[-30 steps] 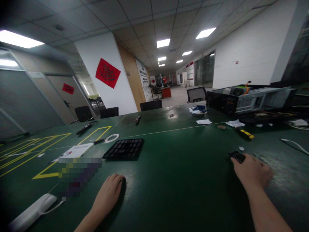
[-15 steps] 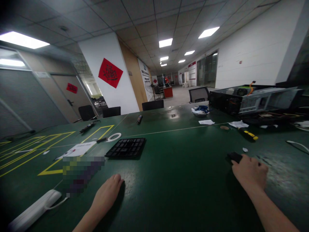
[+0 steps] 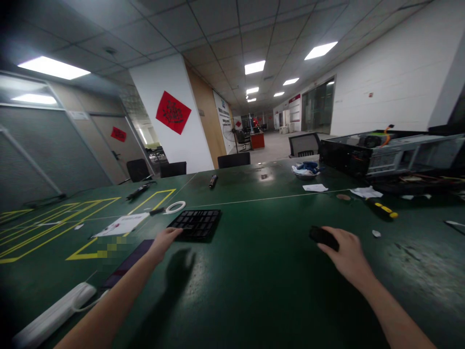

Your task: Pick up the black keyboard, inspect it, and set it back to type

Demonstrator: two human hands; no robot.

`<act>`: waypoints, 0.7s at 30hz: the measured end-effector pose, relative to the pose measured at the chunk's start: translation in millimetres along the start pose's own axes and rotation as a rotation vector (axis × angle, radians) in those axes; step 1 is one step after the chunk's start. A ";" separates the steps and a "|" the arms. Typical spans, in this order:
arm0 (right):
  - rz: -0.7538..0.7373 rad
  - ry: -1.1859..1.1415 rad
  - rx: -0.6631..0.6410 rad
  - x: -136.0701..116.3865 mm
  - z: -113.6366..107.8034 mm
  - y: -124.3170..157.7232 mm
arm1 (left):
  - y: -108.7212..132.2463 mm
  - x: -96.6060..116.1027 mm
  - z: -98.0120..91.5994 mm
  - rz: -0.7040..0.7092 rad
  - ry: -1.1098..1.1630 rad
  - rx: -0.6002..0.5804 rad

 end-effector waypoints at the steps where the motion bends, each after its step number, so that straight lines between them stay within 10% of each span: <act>1: -0.060 -0.086 -0.080 -17.2 13.7 4.6 | -10.7 6.0 1.6 0.019 -0.107 0.004; 8: -0.111 -0.435 -0.564 -78.1 83.7 49.2 | -55.6 27.1 20.1 0.002 -0.513 -0.067; 21: -0.094 -0.454 -0.595 -78.6 83.5 51.0 | -54.0 33.6 38.6 0.083 -0.748 -0.060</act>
Point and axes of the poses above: each hand's wrist, its own y-axis away from the middle knuckle, its own z-axis out of the palm, x = y × z, the point moved 6 cm from there along -y, towards the middle knuckle, and after that the axes turned 14 degrees about -y, right-handed, at the moved point
